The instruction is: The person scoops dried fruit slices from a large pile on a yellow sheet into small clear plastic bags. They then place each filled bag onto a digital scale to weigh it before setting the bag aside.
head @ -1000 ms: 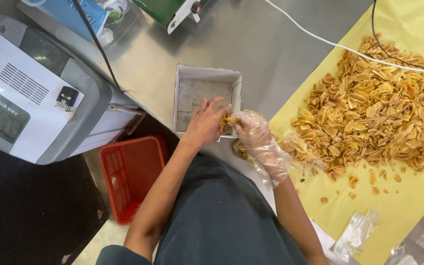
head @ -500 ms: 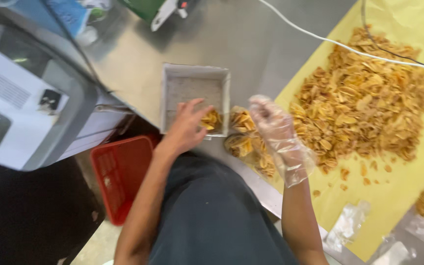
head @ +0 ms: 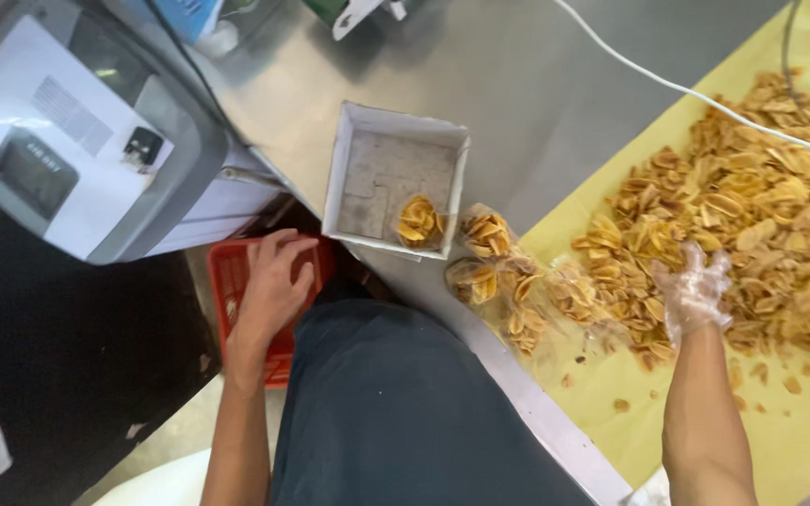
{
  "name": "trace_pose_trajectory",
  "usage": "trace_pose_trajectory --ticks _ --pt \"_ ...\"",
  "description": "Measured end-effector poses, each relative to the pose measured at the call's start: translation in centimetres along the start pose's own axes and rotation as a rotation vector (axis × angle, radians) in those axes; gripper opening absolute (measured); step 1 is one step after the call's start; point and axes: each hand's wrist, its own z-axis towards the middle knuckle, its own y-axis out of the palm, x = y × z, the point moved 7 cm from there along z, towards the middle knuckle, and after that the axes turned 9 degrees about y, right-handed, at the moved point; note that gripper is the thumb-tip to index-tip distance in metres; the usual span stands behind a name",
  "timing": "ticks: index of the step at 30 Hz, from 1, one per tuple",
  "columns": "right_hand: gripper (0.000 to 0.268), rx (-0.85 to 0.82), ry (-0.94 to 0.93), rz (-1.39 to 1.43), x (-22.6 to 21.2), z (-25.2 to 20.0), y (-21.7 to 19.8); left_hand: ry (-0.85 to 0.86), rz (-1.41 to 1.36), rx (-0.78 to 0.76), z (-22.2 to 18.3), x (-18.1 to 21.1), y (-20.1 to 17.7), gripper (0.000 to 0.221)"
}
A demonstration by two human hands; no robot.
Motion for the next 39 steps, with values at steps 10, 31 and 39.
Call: trace_pose_trajectory --ticks 10,31,39 --pt "0.019 0.156 0.164 0.571 5.4 -1.3 -0.9 0.025 -0.009 -0.006 1.0 2.3 0.0 0.033" --pt "0.007 -0.309 -0.045 1.415 -33.6 -21.9 -6.4 0.426 0.044 -0.300 10.0 9.5 8.7 0.041" --pt "0.021 -0.112 -0.545 0.785 -40.6 -24.3 -6.3 0.420 -0.098 -0.338 10.1 7.5 10.1 0.066"
